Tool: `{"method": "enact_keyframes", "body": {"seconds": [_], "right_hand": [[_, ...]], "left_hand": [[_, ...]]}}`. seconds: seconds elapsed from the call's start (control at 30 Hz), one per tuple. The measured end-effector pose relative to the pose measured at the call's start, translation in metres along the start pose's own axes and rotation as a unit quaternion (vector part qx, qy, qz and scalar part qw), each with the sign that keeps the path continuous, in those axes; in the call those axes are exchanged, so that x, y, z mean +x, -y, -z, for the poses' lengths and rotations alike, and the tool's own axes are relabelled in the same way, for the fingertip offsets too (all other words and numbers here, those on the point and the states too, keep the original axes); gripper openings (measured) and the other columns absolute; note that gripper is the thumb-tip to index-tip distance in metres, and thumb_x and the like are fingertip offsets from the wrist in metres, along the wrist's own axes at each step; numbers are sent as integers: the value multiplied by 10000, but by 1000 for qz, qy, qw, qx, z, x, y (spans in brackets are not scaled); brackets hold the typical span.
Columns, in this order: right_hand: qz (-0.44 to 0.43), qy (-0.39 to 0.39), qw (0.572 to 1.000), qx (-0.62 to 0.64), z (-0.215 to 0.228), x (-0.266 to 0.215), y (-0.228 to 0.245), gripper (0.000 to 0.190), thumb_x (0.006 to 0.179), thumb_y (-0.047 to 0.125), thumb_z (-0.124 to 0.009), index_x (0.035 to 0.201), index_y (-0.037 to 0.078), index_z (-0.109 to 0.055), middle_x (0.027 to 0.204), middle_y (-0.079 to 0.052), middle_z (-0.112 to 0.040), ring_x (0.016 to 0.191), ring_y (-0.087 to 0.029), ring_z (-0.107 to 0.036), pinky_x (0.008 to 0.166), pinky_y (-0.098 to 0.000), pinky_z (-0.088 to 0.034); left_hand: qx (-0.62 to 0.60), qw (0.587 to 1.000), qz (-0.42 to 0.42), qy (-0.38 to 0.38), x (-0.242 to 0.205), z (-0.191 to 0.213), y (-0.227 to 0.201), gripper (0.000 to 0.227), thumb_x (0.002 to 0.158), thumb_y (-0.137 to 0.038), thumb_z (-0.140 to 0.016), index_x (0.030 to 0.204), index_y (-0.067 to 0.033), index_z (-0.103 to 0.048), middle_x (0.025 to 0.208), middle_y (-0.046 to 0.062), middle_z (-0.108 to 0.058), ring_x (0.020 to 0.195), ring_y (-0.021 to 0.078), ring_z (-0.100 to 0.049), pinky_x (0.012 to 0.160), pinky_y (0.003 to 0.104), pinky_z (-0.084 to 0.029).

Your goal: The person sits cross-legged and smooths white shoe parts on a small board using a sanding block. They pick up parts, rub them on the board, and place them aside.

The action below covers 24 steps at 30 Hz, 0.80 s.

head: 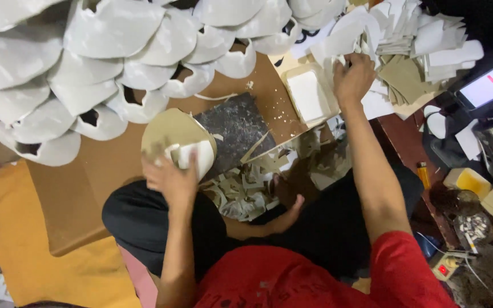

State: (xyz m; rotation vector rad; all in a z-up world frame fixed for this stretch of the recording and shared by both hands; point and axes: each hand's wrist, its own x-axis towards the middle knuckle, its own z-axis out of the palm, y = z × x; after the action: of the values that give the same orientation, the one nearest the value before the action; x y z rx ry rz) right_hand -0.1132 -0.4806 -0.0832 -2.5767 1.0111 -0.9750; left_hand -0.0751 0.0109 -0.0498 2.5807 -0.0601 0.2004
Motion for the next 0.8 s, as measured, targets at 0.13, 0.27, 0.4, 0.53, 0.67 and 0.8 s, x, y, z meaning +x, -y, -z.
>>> {"method": "enact_keyframes", "body": {"seconds": [0.13, 0.27, 0.4, 0.53, 0.67, 0.8], "right_hand": [[17, -41, 999, 9, -33, 21, -32, 209, 879, 201, -785, 994, 31, -742, 1092, -166, -653, 990, -373, -607, 832, -477, -499], [-118, -58, 991, 33, -24, 42, -21, 217, 861, 185, -799, 1012, 30, -790, 936, -111, -813, 811, -261, -772, 674, -408, -636], [-117, -174, 975, 67, 2, 51, -21, 126, 890, 196, -722, 945, 85, -746, 906, -77, -759, 808, -271, -716, 685, -430, -561], [-71, -31, 997, 30, -12, 54, -59, 168, 825, 250, -777, 700, 162, -707, 668, 4, -736, 629, -223, -712, 565, -462, -517], [-42, -58, 995, 62, -22, 55, -65, 173, 822, 195, -797, 876, 33, -776, 825, -89, -778, 759, -243, -752, 687, -396, -572], [-27, -146, 984, 95, -4, 40, -50, 97, 874, 56, -699, 968, 46, -720, 945, -96, -704, 902, -270, -608, 798, -394, -498]], "left_hand": [[-96, 992, 58, 56, 34, 13, 39, 759, 895, -472, -628, 1448, 3, -414, 1386, 279, -419, 1309, 513, -378, 1090, 566, -307], [-35, 967, 74, 242, 57, 6, 55, 857, 823, -406, -620, 1559, -107, -296, 1538, 201, -398, 1395, 431, -369, 1083, 559, -343], [50, 960, -16, 276, 61, 4, 56, 814, 843, -240, -579, 1597, -271, -272, 1579, 123, -347, 1385, 434, -351, 1025, 661, -366], [46, 932, -60, 355, 66, 11, 57, 945, 797, -270, -658, 1616, -178, -196, 1608, 185, -288, 1500, 387, -216, 1148, 553, -291], [94, 951, -59, 289, 68, 8, 48, 766, 780, -134, -651, 1498, -208, -395, 1422, 179, -456, 1168, 505, -509, 905, 650, -449], [55, 972, -118, 194, 63, 17, 43, 654, 820, 103, -453, 1422, -141, -533, 1566, 203, -393, 1448, 382, -349, 1055, 769, -248]]}}
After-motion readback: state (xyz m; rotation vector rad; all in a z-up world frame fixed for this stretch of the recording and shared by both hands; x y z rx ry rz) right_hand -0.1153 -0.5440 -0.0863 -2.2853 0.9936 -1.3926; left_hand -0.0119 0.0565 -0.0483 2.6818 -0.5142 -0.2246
